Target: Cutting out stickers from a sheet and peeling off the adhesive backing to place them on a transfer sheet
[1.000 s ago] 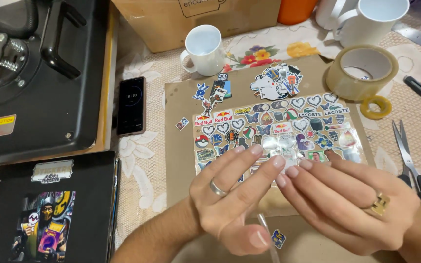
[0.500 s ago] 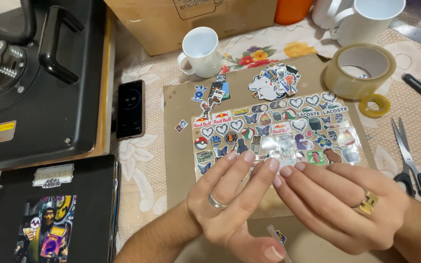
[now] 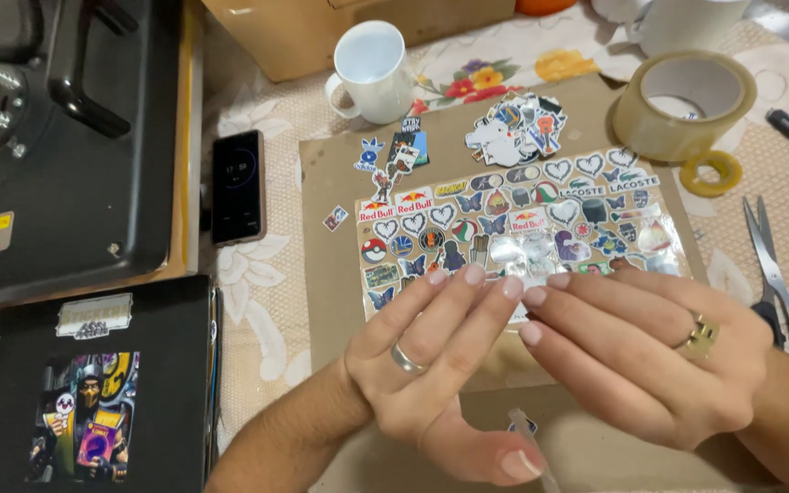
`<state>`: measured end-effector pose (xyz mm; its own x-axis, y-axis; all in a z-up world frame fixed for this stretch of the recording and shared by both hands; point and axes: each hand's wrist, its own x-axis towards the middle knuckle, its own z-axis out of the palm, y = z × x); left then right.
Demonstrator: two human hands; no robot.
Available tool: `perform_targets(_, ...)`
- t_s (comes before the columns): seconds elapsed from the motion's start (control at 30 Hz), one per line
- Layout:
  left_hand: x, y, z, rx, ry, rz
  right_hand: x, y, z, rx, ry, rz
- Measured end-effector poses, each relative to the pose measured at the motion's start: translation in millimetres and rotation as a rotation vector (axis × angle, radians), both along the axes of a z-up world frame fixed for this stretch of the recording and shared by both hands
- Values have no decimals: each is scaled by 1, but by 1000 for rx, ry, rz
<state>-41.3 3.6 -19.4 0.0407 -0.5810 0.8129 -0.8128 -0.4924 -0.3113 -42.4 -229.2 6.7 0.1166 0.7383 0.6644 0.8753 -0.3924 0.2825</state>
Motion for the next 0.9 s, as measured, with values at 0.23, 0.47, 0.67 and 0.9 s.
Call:
perform_targets(0.23, 2, -1, 10, -94, 324, -90, 1, 6, -6, 161, 309, -41)
perform_targets(0.47, -3, -4, 1, -696, 1023, -412, -1, 12, -16, 624, 849, 56)
perform_targets(0.67, 2, -7, 12, -775, 1243, -513, 1, 23, -37, 998, 1320, 84)
perform_targets(0.9, 2, 8, 14, -563, 1166, -411, 10, 26, -18, 754, 1098, -60)
